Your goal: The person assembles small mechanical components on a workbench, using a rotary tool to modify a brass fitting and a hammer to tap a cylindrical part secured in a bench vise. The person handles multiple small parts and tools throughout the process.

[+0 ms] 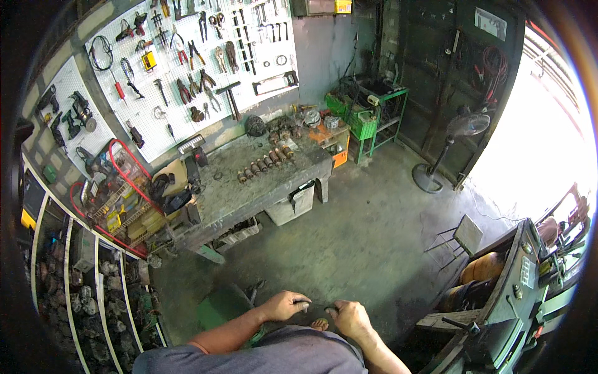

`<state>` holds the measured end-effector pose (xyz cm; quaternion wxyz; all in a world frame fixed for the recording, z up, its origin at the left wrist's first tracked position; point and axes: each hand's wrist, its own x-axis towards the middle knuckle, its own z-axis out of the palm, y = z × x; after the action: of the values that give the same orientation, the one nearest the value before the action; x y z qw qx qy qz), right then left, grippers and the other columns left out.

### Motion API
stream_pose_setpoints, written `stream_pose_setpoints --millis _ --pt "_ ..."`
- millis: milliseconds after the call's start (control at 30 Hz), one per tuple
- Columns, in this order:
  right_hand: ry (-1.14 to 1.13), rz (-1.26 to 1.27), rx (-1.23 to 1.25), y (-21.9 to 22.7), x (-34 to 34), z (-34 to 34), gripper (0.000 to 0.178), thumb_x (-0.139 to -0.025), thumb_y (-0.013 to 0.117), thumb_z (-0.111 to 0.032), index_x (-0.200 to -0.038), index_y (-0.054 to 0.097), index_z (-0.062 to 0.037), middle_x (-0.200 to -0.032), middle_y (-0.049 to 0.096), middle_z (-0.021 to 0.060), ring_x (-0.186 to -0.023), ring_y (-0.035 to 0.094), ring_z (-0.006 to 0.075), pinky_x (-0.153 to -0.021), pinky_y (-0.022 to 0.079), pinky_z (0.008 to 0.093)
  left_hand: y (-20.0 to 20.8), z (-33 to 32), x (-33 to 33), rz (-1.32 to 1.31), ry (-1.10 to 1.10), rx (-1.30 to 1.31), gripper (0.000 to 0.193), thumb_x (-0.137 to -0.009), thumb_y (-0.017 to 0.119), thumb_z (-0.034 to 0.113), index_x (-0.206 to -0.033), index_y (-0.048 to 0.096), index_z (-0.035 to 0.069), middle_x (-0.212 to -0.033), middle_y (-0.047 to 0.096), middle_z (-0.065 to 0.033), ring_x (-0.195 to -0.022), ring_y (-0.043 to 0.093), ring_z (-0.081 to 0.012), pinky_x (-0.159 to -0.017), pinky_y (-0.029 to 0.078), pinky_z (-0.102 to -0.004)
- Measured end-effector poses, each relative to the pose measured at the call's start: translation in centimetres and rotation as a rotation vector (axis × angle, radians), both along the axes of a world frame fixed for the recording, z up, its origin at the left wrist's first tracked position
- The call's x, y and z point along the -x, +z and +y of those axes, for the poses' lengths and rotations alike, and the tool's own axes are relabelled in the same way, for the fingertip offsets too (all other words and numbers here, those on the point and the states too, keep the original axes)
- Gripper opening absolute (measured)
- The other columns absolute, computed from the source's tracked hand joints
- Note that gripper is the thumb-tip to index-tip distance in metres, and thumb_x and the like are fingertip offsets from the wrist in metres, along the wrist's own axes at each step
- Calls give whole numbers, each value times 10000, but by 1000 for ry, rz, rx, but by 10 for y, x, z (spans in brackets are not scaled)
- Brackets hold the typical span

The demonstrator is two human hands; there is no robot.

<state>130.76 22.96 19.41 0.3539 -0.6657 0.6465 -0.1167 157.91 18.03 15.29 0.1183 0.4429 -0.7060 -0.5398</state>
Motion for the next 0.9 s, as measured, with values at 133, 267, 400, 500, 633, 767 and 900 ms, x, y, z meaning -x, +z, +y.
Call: stream_pose_setpoints --millis 133,267,400,500,633,767,900 --pt "-83 -73 69 1 13 18 196 -1008 815 -243 -1047 798 -51 -951 785 235 -946 777 464 -835 619 511 10 -5 -1 -92 -83 32 390 -1119 709 327 -1371 781 38 -1245 827 -216 -1116 805 -329 -1006 598 -437" --pt "-252 -144 85 3 38 42 220 -999 832 -224 -981 774 -12 -880 743 263 -855 757 467 -759 594 492 17 -3 23 -123 -129 55 365 -1114 696 306 -1340 791 36 -1243 811 -243 -1175 789 -409 -1007 603 -474" --pt "-434 -144 54 1 69 71 258 -1014 833 -225 -995 773 26 -851 742 265 -779 755 434 -726 587 460 20 0 54 -47 -175 46 348 -1126 710 291 -1309 789 6 -1111 851 -183 -1000 809 -276 -918 605 -437" --pt "-587 -336 114 -1 85 99 228 -1018 830 -199 -1053 800 24 -870 784 232 -722 747 357 -724 592 443 25 2 85 -23 -228 145 333 -1128 708 273 -1290 789 -6 -1095 855 -171 -984 802 -243 -905 605 -417" --pt "-813 -701 188 6 110 142 216 -1094 732 -46 -1283 822 6 -899 801 56 -753 714 141 -727 593 315 42 12 141 122 -254 174 292 -1133 691 156 -1388 756 30 -1117 857 -137 -992 802 -225 -921 610 -384" --pt "-915 -1047 397 21 159 188 291 -1057 809 -167 -1272 791 29 -976 786 78 -822 728 160 -722 556 291 70 40 212 446 -268 158 209 -1063 733 -21 -1249 767 67 -1087 847 -108 -1056 802 -190 -959 624 -353" --pt "-767 -935 599 28 214 249 231 -1007 755 -12 -1234 767 33 -1137 761 125 -1002 754 195 -940 595 351 94 58 284 554 -461 474 255 -913 798 -96 -1112 769 62 -1145 840 -120 -1069 814 -300 -941 642 -395"
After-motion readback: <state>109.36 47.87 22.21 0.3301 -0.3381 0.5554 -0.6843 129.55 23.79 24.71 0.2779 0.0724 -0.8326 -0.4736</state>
